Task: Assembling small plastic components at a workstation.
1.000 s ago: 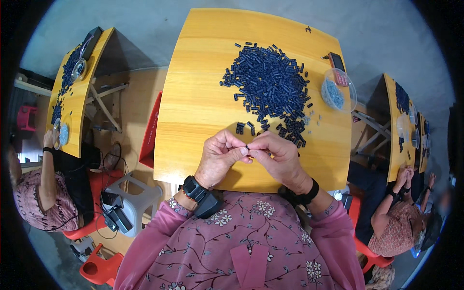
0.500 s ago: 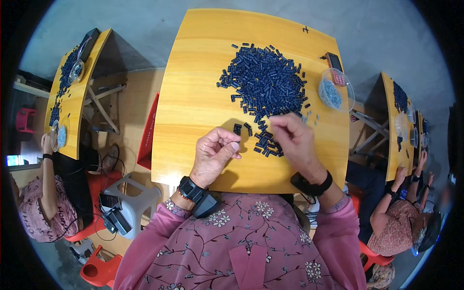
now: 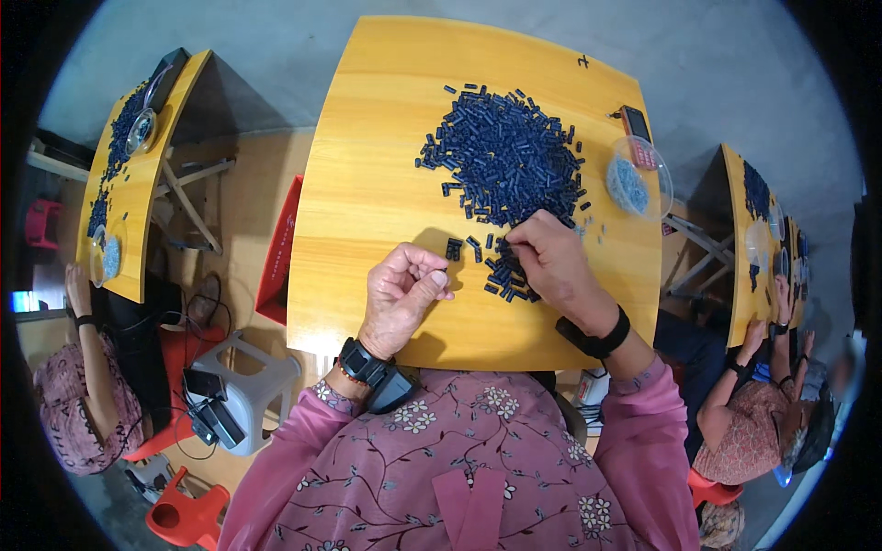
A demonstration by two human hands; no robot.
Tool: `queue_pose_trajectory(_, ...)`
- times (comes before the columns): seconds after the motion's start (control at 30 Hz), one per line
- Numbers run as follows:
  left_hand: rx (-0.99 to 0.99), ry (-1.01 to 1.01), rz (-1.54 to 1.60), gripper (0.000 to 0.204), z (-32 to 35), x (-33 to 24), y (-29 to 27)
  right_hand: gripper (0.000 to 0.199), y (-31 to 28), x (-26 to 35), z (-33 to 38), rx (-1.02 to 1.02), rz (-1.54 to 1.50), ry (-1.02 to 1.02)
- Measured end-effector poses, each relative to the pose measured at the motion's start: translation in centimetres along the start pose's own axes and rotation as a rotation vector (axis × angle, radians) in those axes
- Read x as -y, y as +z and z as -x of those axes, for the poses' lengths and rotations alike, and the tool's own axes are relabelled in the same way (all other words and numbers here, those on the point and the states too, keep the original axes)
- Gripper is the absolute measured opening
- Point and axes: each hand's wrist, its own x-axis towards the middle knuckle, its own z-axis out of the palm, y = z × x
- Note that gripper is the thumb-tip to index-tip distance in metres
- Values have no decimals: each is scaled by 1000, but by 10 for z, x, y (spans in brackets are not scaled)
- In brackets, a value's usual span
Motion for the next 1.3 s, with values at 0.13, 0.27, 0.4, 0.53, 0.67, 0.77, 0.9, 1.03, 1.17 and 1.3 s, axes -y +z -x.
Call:
queue_pose_trajectory(0.13, 27, 22, 23, 8, -2, 2, -1, 8, -5, -8, 4, -39, -101, 13)
queue_pose_trajectory(0.27, 30, 30, 24, 9, -2, 3, 0, 12, -8, -4, 3, -60, -158, 54)
queue_pose_trajectory(0.4, 36, 43, 34, 10, -3, 4, 1, 10, -5, -3, -3, 17, -26, -29)
queue_pose_trajectory(0.53, 36, 48, 25, 10, -3, 4, 0, 8, -2, 1, -3, 60, 42, -24)
queue_pose_trajectory(0.67, 20, 37, 17, 8, -2, 3, 2, 8, -1, -2, -1, 66, 24, -31)
queue_pose_trajectory(0.77, 23, 25, 16, 9, -2, 3, 1, 6, -4, -3, -1, 13, -95, 7)
queue_pose_trajectory(0.9, 25, 24, 24, 8, -2, 3, 2, 5, -7, -9, 3, -32, -318, 161)
queue_pose_trajectory(1.03, 22, 36, 18, 8, -2, 5, 1, 6, -14, -20, 7, -105, -380, 271)
queue_pose_trajectory(1.17, 22, 35, -6, 8, -2, 2, 2, 6, -19, -24, 3, -171, -232, 183)
queue_pose_trajectory(1.3, 14, 31, 3, 8, -3, 2, 2, 5, -15, -12, -1, -132, -79, 53)
